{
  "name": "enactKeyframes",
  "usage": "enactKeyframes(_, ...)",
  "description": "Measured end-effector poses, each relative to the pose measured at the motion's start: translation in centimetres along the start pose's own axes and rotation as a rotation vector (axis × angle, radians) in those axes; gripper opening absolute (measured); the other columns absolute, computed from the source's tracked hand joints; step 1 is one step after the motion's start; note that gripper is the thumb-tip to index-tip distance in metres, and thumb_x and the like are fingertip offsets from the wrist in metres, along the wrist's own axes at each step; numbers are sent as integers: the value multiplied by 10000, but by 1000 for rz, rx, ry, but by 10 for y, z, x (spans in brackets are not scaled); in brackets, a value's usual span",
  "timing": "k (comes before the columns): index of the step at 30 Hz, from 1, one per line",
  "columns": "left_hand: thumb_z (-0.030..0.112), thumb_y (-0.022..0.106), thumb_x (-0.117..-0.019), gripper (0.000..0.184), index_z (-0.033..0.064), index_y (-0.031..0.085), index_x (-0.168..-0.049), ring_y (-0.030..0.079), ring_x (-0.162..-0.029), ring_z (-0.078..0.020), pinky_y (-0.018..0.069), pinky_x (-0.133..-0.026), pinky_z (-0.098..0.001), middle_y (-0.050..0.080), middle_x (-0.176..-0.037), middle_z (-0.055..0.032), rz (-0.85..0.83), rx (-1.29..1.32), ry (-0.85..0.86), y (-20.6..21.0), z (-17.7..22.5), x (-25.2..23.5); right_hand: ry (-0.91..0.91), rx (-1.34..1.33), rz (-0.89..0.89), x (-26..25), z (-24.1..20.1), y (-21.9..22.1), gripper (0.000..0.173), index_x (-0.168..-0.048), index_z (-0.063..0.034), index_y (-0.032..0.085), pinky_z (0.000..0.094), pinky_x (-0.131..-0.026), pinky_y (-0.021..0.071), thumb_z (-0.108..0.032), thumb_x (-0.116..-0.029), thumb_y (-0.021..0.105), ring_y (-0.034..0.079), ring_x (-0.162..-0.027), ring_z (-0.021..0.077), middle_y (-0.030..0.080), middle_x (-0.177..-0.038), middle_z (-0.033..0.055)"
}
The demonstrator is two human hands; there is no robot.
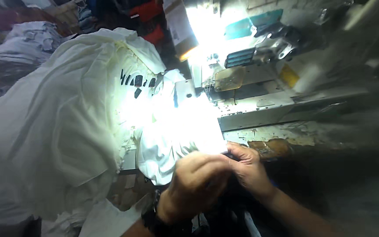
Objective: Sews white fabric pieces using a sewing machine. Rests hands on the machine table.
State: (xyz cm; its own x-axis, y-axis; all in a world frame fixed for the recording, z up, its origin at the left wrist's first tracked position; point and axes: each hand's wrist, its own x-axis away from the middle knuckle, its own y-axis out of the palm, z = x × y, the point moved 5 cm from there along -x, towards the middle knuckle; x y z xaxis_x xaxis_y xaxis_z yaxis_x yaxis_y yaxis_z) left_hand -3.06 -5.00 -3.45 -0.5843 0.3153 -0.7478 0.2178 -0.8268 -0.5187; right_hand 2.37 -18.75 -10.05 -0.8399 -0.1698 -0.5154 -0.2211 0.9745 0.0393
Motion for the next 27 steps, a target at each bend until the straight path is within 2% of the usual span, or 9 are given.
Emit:
enactKeyframes(2, 69, 577, -958, 194, 61, 758, -1026, 708, -808, -111, 558, -690, -252, 768, -997, -57, -154, -259, 61, -4, -10, -33, -78, 100, -43, -2, -2, -1, 175, -842, -43, 738, 110, -791, 521, -192, -929, 714, 634, -849, -61, 705, -845, -31)
enactKeyframes(4, 49, 594, -905, 176, 84, 732, -1008, 663, -695, -156, 513, -541, -342, 721, -1001, -42, -516, -357, 97, 1, -34, -62, -151, 167, -98, -6, 1, -4, 170, -840, -28, 748, 135, -846, 525, -174, -923, 721, 649, -902, -24, 716, -868, 10)
enactKeyframes(6, 85, 657, -885, 66, 64, 717, -903, 639, -715, -167, 513, -586, -341, 670, -914, -57, -847, -329, 76, 8, -45, -77, -215, 212, -165, -13, 15, -8, 167, -844, -16, 728, 181, -893, 484, -149, -940, 697, 623, -948, 53, 693, -875, 55)
enactKeyframes(8, 152, 704, -884, 110, 46, 708, -853, 634, -696, -177, 492, -602, -348, 656, -798, -64, -1027, -336, 46, 12, -47, -85, -160, 240, -159, -16, 40, -13, 147, -952, -47, 788, 196, -926, 506, -128, -946, 666, 651, -983, 56, 734, -938, 46)
enactKeyframes(11, 211, 763, -831, 152, 68, 711, -818, 650, -648, -233, 496, -565, -437, 654, -725, -74, -1056, -462, 26, 9, -85, -90, -61, 156, -111, -8, 54, -9, 151, -906, -54, 796, 146, -792, 525, -156, -941, 691, 640, -832, -11, 714, -840, -1)
enactKeyframes(14, 274, 750, -878, 162, 112, 738, -876, 649, -697, -213, 497, -618, -429, 664, -778, -56, -1132, -502, -67, 1, -103, -101, -43, 153, -88, -9, 59, -9, 166, -898, -72, 804, 123, -748, 510, -198, -941, 705, 629, -779, -32, 713, -802, -21)
enactKeyframes(17, 283, 716, -898, 196, 107, 716, -814, 647, -704, -252, 465, -602, -476, 660, -754, -69, -1164, -530, -98, -4, -104, -112, -76, 192, -104, -17, 66, -11, 173, -914, -69, 807, 123, -735, 491, -201, -944, 698, 613, -758, -23, 705, -779, -10)
enactKeyframes(20, 327, 698, -874, 215, 156, 685, -746, 623, -652, -222, 424, -543, -445, 625, -692, -24, -1112, -603, -51, -14, -103, -122, -120, 201, -124, -32, 71, -12, 176, -929, -48, 803, 131, -757, 511, -190, -949, 701, 633, -777, -13, 717, -805, 20)
enactKeyframes(27, 322, 686, -872, 211, 160, 677, -738, 607, -627, -225, 398, -533, -456, 602, -652, -17, -1007, -668, -27, -31, -97, -142, -211, 246, -115, -55, 72, -14, 183, -927, -38, 799, 125, -750, 508, -197, -949, 713, 628, -766, -19, 715, -800, 30)
